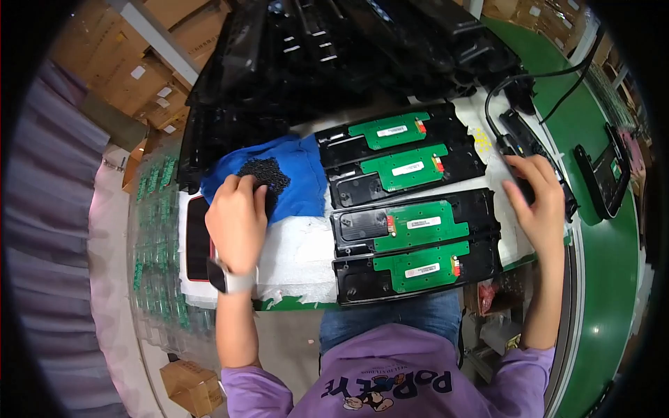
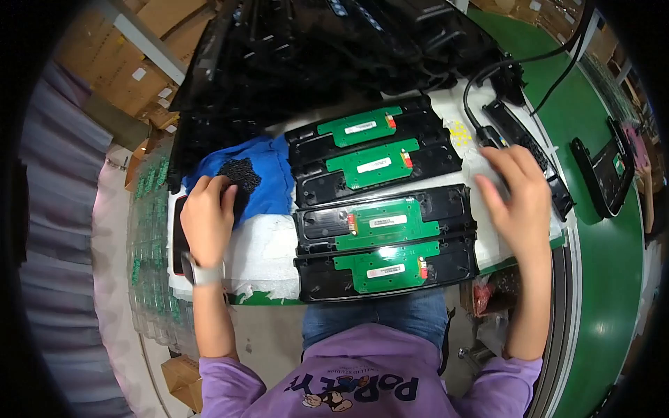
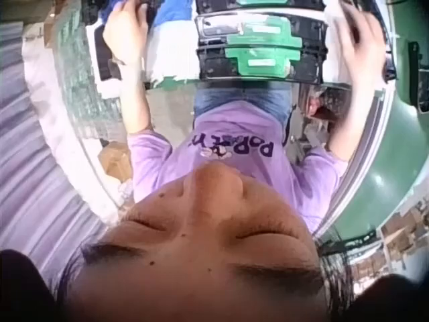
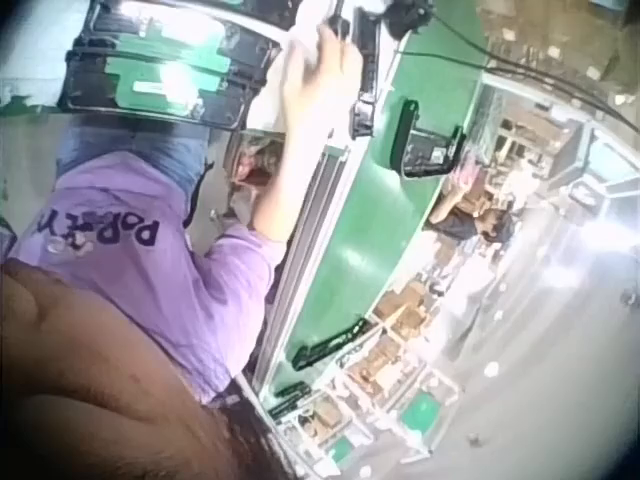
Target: Using an electric screwdriver to secure screws into black plastic components on a factory workbench.
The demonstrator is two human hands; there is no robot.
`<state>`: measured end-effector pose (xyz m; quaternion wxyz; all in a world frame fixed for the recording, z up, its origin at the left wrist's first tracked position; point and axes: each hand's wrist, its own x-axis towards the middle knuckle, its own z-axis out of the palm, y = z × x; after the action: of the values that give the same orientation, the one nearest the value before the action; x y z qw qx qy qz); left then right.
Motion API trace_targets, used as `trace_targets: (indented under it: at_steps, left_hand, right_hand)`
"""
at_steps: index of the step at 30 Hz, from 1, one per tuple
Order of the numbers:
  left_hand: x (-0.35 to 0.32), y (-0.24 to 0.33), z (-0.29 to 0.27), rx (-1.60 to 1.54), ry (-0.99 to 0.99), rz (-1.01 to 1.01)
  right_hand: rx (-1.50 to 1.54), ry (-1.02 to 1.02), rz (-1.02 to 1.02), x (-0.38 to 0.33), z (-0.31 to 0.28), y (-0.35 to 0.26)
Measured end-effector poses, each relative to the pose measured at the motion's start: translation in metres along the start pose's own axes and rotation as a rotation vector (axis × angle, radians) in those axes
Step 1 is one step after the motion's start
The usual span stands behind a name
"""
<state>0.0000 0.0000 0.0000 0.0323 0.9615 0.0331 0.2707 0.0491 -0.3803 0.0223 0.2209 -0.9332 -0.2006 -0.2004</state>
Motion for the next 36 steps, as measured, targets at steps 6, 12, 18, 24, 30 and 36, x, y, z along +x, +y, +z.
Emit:
trace_targets:
  at_steps: [6, 12, 18, 24, 30, 36]
  left_hand:
    - [0.014, -0.03, 0.012, 0.114, -0.212, -0.027]
    - [0.011, -0.031, 0.017, -0.001, -0.022, -0.039]
    - [0.013, -0.03, 0.016, -0.416, 0.022, -0.088]
    - [0.011, -0.006, 0.017, -1.499, -0.281, -0.379]
    - [0.036, 0.04, 0.036, -2.151, -0.603, -0.561]
    - [0.05, 0.083, 0.037, -2.146, -0.852, -0.512]
  right_hand:
    - [-0.516, -0.022, 0.231, -0.028, -0.008, 0.029]
    - [-0.312, -0.058, 0.324, -0.025, -0.004, 0.045]
    - [-0.19, -0.107, 0.396, -0.019, -0.009, 0.052]
    - [0.531, 0.024, 0.447, -0.03, -0.022, 0.048]
    - [1.431, 0.077, 0.066, 0.026, -0.036, -0.012]
    - [1.609, -0.07, -0.134, 0.099, -0.032, -0.072]
